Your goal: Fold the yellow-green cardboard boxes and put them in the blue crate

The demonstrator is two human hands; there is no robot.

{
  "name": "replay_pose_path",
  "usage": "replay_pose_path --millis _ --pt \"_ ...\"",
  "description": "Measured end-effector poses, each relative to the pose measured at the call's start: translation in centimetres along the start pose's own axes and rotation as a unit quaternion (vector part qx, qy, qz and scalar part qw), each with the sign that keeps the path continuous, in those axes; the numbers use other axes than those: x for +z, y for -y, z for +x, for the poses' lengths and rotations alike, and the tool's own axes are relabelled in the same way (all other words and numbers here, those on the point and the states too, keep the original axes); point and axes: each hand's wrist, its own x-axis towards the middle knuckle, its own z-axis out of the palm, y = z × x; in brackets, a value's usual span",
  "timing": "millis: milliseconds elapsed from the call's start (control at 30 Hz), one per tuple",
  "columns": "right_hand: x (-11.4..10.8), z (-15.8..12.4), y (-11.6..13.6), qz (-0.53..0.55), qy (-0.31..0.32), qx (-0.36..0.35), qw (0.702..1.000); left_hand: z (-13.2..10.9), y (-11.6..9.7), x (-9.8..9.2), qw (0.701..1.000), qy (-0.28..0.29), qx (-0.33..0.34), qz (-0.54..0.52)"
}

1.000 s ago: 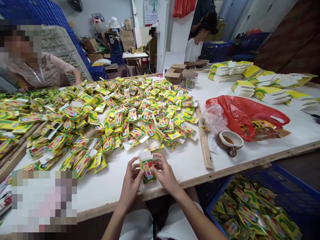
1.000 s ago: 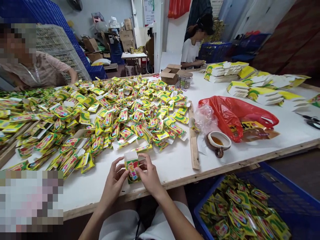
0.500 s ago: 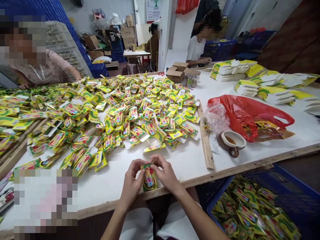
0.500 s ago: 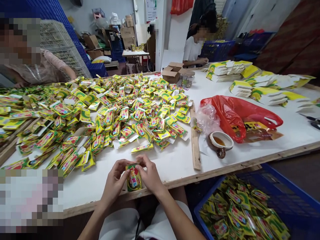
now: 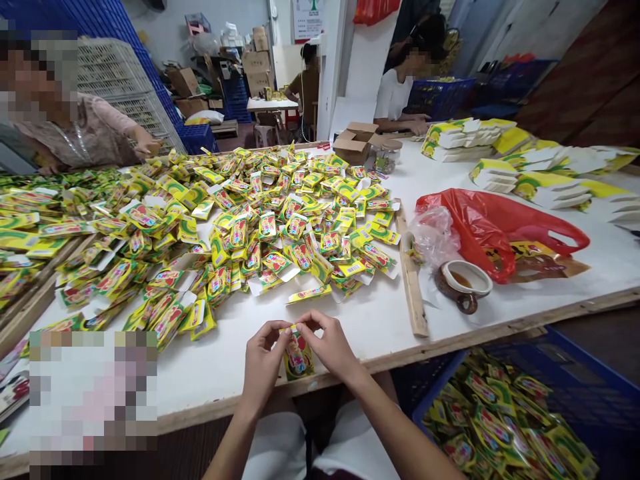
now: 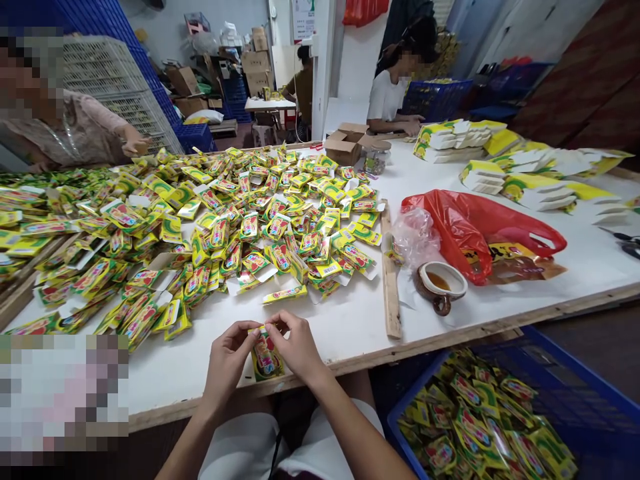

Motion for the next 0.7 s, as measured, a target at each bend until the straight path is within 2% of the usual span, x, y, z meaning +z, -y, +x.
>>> replay_pose_path --millis 200,300,367,433,467,533,567,633,700 --pt "0.5 -0.9 -0.8 0.059 0.022 -0.001 0.998 -0.9 0.6 -0.4 0.999 0.024 0.038 0.027" --pt "-1.1 -1.5 0.3 0.038 0.011 -0.004 0.999 -0.5 0.1 -0.4 0.993 0.025 0.081 0.081" --pt "-4.6 -2.6 1.6 -0.02 -0.009 0.013 1.0 0.5 -0.3 -0.1 0.987 -0.007 0.101 0.122" --pt "-9.7 -4.5 2.9 -0.116 -0.024 0.053 0.992 2.0 -0.4 0.3 0.981 -0.042 0.094 0.163" --pt "-12.6 -5.7 3.4 -0.173 -0.02 0.075 0.982 2.8 -0.3 0.5 0.981 -0.041 0.077 0.174" --pt "-17.7 -8.1 3.9 -0.279 -0.071 0.1 0.952 4.3 -0.1 1.1 0.985 -0.004 0.033 0.169" --pt "-19.6 -9.2 3.9 -0.314 -0.097 0.112 0.938 4.9 0.1 1.3 0.988 0.018 0.016 0.155" --pt "-21.3 -10.5 3.7 -0.341 -0.134 0.133 0.921 5.4 0.1 1.6 0.991 0.04 0.004 0.124" --pt "-20.3 -10.5 3.3 -0.315 -0.128 0.138 0.93 5.3 0.0 1.5 0.993 0.027 0.014 0.11"
